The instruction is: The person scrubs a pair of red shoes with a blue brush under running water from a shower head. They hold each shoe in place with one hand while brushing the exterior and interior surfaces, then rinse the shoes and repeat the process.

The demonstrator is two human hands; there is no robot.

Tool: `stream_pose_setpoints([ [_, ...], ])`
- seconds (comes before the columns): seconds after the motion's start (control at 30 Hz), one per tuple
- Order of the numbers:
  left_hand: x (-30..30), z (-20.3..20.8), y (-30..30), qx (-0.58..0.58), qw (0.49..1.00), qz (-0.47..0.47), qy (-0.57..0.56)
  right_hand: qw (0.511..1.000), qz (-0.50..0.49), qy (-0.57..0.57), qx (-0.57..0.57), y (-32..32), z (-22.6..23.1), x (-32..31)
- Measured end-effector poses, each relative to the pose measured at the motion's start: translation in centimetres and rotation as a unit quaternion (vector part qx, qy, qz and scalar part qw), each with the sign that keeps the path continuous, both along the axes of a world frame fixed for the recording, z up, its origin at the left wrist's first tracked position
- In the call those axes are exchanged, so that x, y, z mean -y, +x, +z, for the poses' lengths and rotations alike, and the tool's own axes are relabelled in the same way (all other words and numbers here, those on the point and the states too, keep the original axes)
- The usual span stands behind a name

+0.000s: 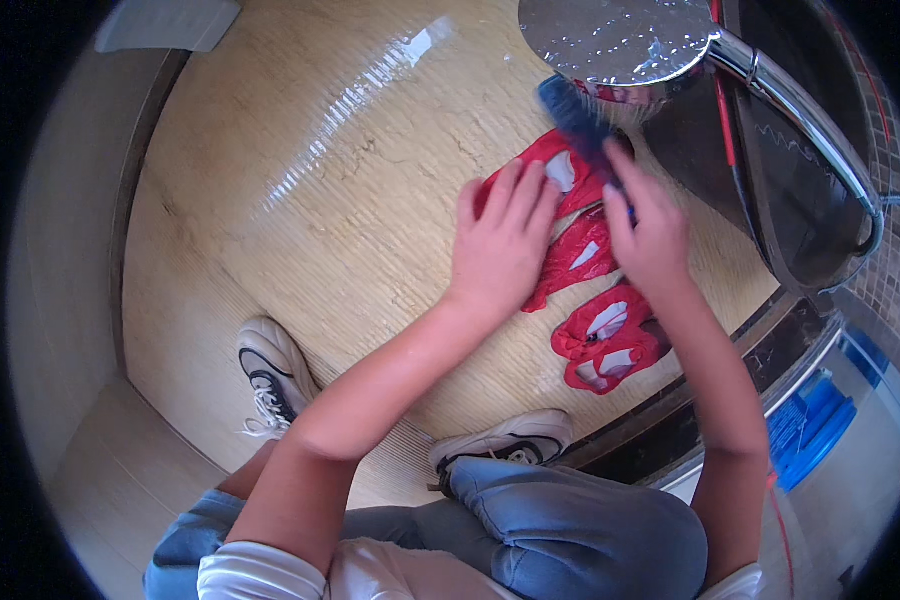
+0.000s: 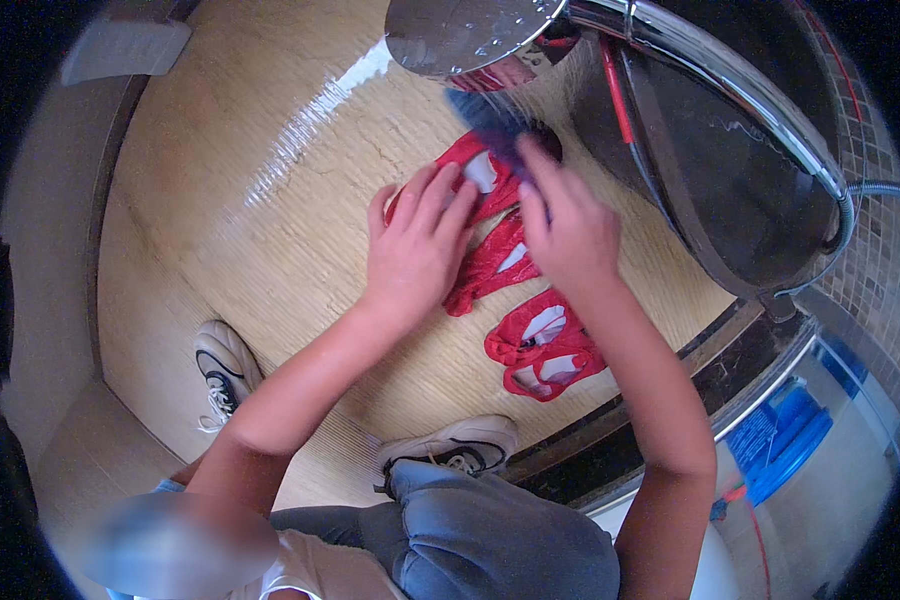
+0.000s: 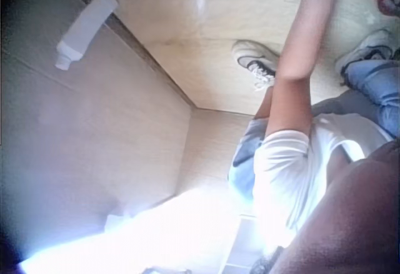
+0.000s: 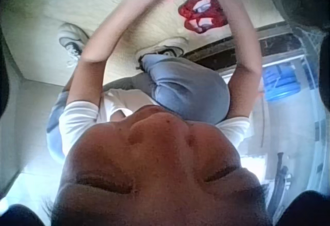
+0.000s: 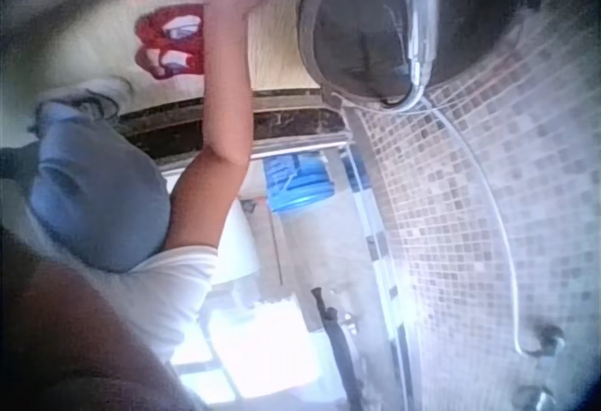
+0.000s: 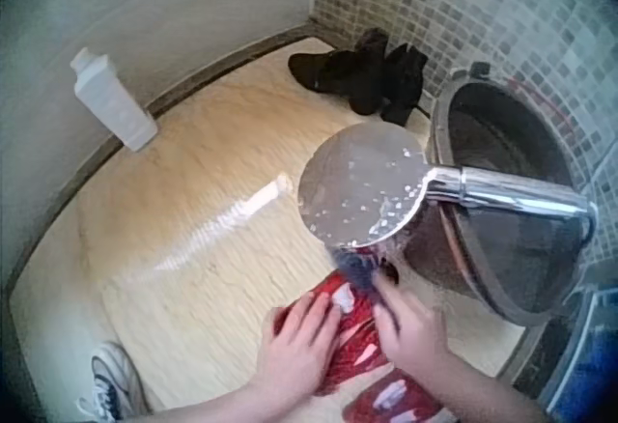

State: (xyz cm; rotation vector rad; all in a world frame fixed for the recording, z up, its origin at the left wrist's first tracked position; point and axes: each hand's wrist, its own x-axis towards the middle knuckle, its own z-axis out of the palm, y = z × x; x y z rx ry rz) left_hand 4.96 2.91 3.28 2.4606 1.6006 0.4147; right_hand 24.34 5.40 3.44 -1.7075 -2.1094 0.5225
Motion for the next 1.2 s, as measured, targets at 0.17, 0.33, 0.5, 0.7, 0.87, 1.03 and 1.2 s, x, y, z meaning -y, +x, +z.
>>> stream_pose_setpoints([
  [0.17, 0.3, -2.1, -1.0, -0.036, 0.999, 0.011, -0.006, 0.995, 0.014, -0.009, 0.100, 0.5, 0.2, 1.4],
  [0.33, 0.4, -2.1, -0.8, -0.056, 0.997, 0.043, 0.001, 0.997, -0.013, 0.034, 0.071, 0.6, -0.1, 0.7],
  [0.5, 0.6, -2.3, -1.6, -0.046, 0.998, 0.045, 0.014, 0.996, 0.000, -0.020, 0.085, 0.8, 0.3, 2.4],
  [0.7, 0.5, -2.3, -1.3, -0.050, 0.997, 0.058, 0.017, 0.998, 0.019, -0.010, 0.064, 0.1, 0.8, 3.6],
  [0.87, 0.4, -2.2, -1.3, -0.039, 0.997, 0.057, 0.023, 0.995, -0.056, 0.040, 0.071, 3.5, -1.0, 1.9],
  [1.03, 0.4, -2.5, -1.3, -0.038, 0.998, 0.054, 0.019, 0.997, 0.028, -0.029, 0.058, 0.2, 0.4, 4.5],
  [1.2, 0.2, -2.5, -1.5, -0.034, 0.998, 0.050, 0.023, 0.997, -0.029, -0.010, 0.066, 2.9, 0.0, 2.9],
])
